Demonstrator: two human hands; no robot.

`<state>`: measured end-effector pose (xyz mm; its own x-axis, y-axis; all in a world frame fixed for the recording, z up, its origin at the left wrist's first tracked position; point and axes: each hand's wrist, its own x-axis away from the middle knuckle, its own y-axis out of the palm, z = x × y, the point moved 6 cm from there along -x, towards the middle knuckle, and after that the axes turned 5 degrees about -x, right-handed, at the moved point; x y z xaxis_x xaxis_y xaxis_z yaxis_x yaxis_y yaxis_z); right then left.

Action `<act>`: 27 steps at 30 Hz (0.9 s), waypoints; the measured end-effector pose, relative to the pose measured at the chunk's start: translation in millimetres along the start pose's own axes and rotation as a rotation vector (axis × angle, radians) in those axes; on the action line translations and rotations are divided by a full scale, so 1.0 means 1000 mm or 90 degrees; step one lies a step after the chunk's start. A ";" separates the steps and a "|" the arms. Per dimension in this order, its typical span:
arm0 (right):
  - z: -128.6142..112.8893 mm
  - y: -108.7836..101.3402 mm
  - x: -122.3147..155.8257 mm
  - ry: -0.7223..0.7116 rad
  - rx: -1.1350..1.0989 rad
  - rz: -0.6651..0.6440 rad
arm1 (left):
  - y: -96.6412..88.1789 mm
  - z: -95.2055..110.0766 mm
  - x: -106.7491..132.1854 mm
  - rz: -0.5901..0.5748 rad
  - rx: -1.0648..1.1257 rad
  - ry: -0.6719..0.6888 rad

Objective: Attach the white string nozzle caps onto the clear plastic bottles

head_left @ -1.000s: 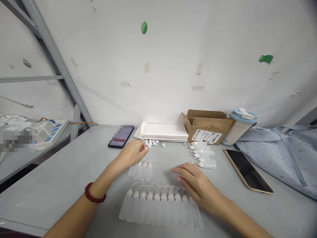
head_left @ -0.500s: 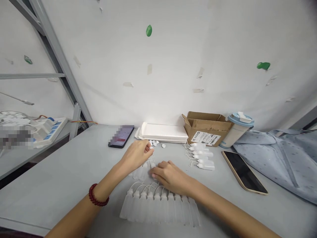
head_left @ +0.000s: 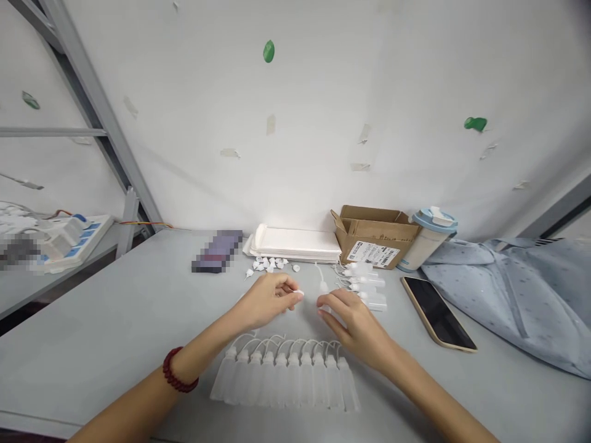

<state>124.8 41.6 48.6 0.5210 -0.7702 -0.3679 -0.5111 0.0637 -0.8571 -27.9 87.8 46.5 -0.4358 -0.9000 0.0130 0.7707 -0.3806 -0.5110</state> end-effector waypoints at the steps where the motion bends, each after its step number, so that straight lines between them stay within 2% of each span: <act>1: -0.005 0.000 0.001 -0.019 0.007 0.004 | 0.004 0.001 0.000 -0.014 0.036 -0.002; 4: -0.018 0.001 0.002 -0.075 0.045 0.003 | 0.008 0.006 0.002 -0.026 0.102 0.005; 8: -0.027 0.004 0.005 -0.112 0.071 -0.009 | 0.013 0.018 0.008 -0.100 0.115 0.038; 13: -0.027 -0.001 0.007 -0.115 0.000 -0.001 | 0.013 0.022 0.012 -0.102 0.108 0.034; 16: -0.025 -0.004 0.008 -0.104 -0.088 -0.007 | 0.016 0.021 0.013 -0.134 0.091 0.043; 19: -0.023 -0.006 0.008 -0.067 -0.214 -0.019 | 0.019 0.018 0.014 -0.176 0.089 0.047; 23: -0.016 -0.004 0.009 0.038 -0.370 -0.044 | 0.024 0.016 0.014 -0.204 0.123 0.049; 27: -0.009 0.004 0.009 0.116 -0.492 -0.046 | 0.027 0.017 0.016 -0.188 0.134 0.037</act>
<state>121.4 29.6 45.3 0.4853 -0.8515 -0.1984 -0.8444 -0.3975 -0.3592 -5.9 60.0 47.6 -0.6753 -0.7330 0.0817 0.6836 -0.6636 -0.3039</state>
